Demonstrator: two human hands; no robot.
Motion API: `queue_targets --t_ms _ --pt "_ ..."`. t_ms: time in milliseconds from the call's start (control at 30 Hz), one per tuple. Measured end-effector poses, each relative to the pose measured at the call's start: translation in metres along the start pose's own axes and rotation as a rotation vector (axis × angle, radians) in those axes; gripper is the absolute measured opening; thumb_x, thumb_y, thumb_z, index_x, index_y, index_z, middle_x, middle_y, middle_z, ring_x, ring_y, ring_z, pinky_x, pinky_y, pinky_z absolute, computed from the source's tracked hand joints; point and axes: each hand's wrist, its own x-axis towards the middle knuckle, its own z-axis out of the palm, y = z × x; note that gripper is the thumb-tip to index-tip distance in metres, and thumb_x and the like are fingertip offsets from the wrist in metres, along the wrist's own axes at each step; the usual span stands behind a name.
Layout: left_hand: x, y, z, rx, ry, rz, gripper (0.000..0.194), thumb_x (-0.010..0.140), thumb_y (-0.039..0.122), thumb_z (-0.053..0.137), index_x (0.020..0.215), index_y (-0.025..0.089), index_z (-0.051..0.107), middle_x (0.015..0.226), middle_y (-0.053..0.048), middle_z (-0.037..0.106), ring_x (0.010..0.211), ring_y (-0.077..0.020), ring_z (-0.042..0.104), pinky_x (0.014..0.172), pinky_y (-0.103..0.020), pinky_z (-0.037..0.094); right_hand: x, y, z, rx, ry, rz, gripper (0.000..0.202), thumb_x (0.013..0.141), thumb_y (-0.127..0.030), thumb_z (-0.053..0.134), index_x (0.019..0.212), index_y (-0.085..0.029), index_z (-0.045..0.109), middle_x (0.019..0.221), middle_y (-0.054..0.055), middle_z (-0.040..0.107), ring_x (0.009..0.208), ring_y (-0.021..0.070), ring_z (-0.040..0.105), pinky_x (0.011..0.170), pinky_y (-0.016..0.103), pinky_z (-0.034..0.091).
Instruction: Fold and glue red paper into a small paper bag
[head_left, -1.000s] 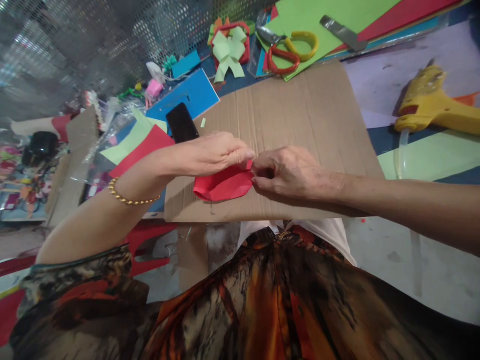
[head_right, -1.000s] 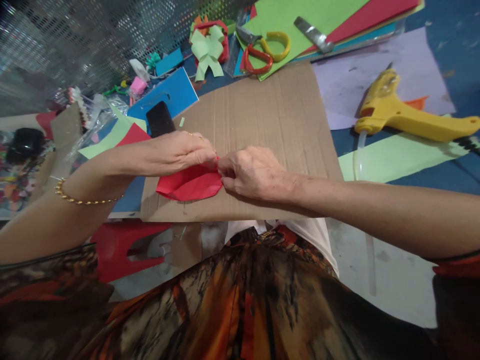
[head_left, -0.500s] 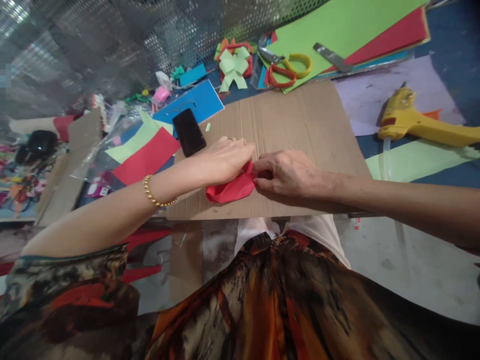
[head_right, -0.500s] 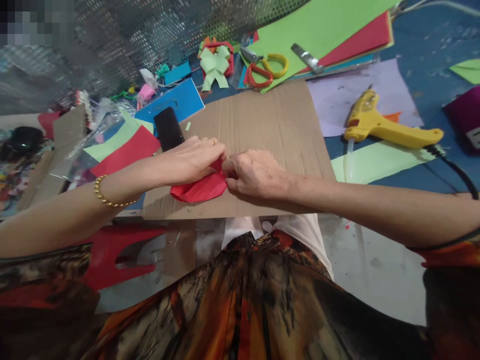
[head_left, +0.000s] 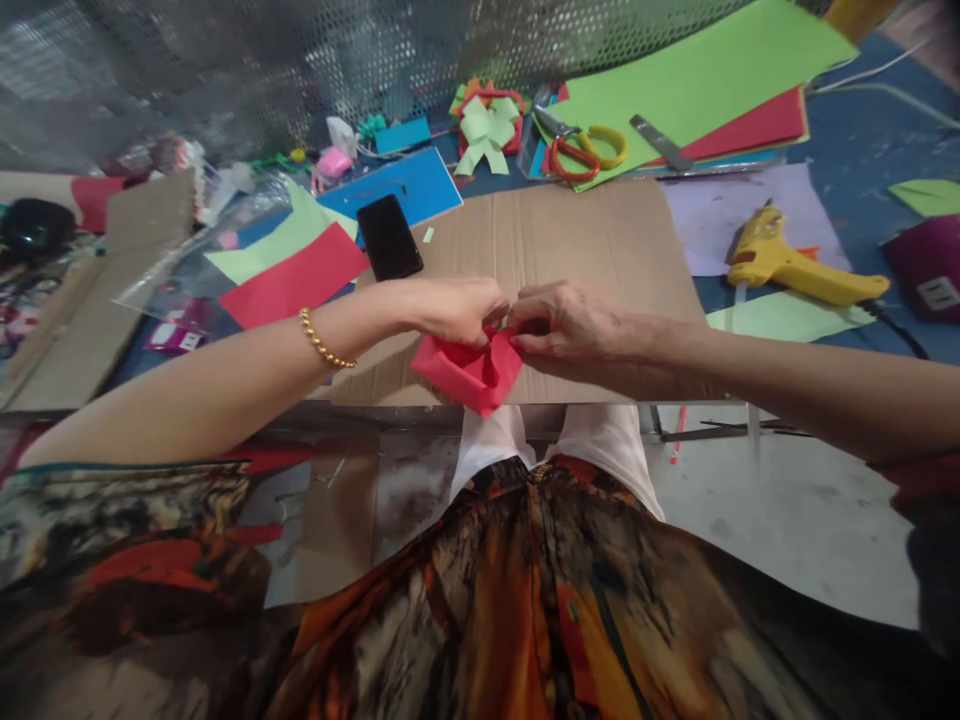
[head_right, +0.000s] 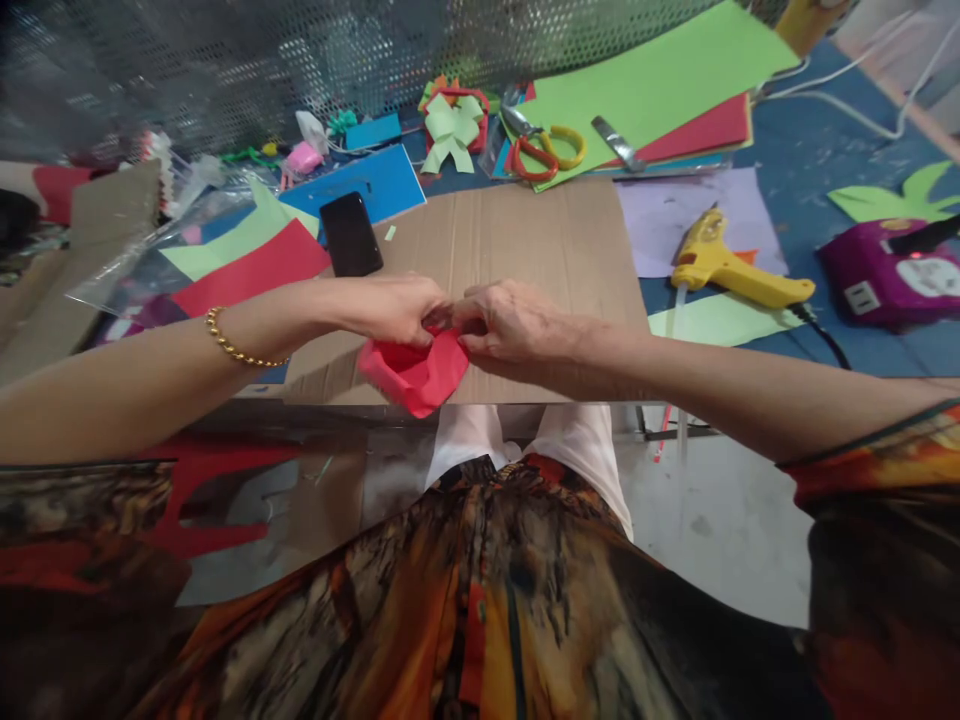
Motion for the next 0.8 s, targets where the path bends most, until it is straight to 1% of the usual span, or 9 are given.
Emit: queue_targets --t_ms 100,167,267,367,467,567,667,733,800 --pt "-0.008 0.001 0.002 -0.176 -0.005 0.046 0.026 0.061 0.011 0.068 0.063 0.025 0.046 0.058 0.003 0.052 0.054 -0.0166 0.048 0.057 -0.034 0.030 0.003 0.009 -0.004 0.002 -0.017 -0.127 0.021 0.091 -0.025 0.062 0.096 -0.016 0.081 0.091 0.007 0.079 0.073 0.0151 0.063 0.068 0.029 0.042" --pt "-0.012 0.003 0.003 -0.274 0.043 0.074 0.025 0.062 0.010 0.067 0.068 0.025 0.046 0.065 0.003 0.054 0.059 -0.0158 0.049 0.058 -0.032 0.032 0.004 0.012 -0.008 0.036 -0.027 -0.149 0.021 0.091 -0.026 0.061 0.093 -0.015 0.079 0.082 0.004 0.076 0.066 0.0120 0.058 0.064 0.026 0.040" --pt "-0.014 0.003 0.005 -0.387 0.223 0.115 0.023 0.067 0.010 0.066 0.077 0.023 0.049 0.077 0.001 0.057 0.067 -0.0144 0.051 0.061 -0.030 0.037 0.004 0.014 -0.018 0.076 0.009 -0.098 0.019 0.089 -0.028 0.062 0.086 -0.015 0.075 0.069 0.000 0.070 0.059 0.0096 0.052 0.060 0.025 0.039" --pt "-0.009 -0.002 0.006 -0.509 0.370 0.194 0.020 0.074 0.014 0.065 0.090 0.021 0.055 0.086 0.000 0.061 0.075 -0.0146 0.056 0.066 -0.028 0.043 0.004 0.013 -0.031 0.120 0.067 -0.003 0.018 0.085 -0.031 0.064 0.086 -0.016 0.074 0.067 0.000 0.069 0.060 0.0106 0.055 0.060 0.025 0.042" --pt "-0.003 -0.007 0.003 -0.544 0.444 0.278 0.030 0.079 0.020 0.065 0.109 0.019 0.064 0.098 -0.003 0.067 0.083 -0.0157 0.061 0.070 -0.027 0.046 0.005 0.011 -0.043 0.188 0.120 0.048 0.018 0.081 -0.035 0.068 0.084 -0.017 0.071 0.072 0.001 0.070 0.063 0.0121 0.059 0.060 0.026 0.045" --pt "0.002 -0.008 -0.004 -0.524 0.483 0.295 0.040 0.080 0.021 0.065 0.120 0.019 0.067 0.105 -0.003 0.069 0.086 -0.0160 0.062 0.071 -0.027 0.048 0.008 0.011 -0.054 0.259 0.144 0.071 0.019 0.079 -0.037 0.072 0.080 -0.019 0.067 0.074 0.001 0.069 0.067 0.0128 0.060 0.063 0.026 0.049" --pt "0.009 -0.005 -0.010 -0.543 0.522 0.274 0.041 0.076 0.017 0.065 0.117 0.020 0.065 0.099 -0.001 0.068 0.081 -0.0150 0.062 0.069 -0.027 0.048 0.010 0.014 -0.061 0.321 0.168 0.072 0.021 0.077 -0.037 0.076 0.080 -0.020 0.064 0.072 -0.001 0.065 0.066 0.0119 0.058 0.062 0.026 0.049" --pt "0.014 -0.004 -0.013 -0.575 0.559 0.285 0.031 0.072 0.014 0.063 0.102 0.021 0.063 0.093 0.000 0.067 0.079 -0.0143 0.062 0.068 -0.026 0.047 0.011 0.018 -0.064 0.341 0.212 0.065 0.022 0.076 -0.037 0.077 0.079 -0.020 0.063 0.071 -0.002 0.064 0.064 0.0114 0.057 0.060 0.025 0.047" --pt "0.019 -0.003 -0.015 -0.617 0.543 0.295 0.017 0.071 0.013 0.060 0.086 0.020 0.060 0.086 0.001 0.066 0.076 -0.0137 0.061 0.069 -0.026 0.047 0.013 0.021 -0.067 0.329 0.259 0.049 0.022 0.077 -0.037 0.076 0.079 -0.020 0.063 0.071 -0.001 0.064 0.064 0.0113 0.057 0.059 0.025 0.046"
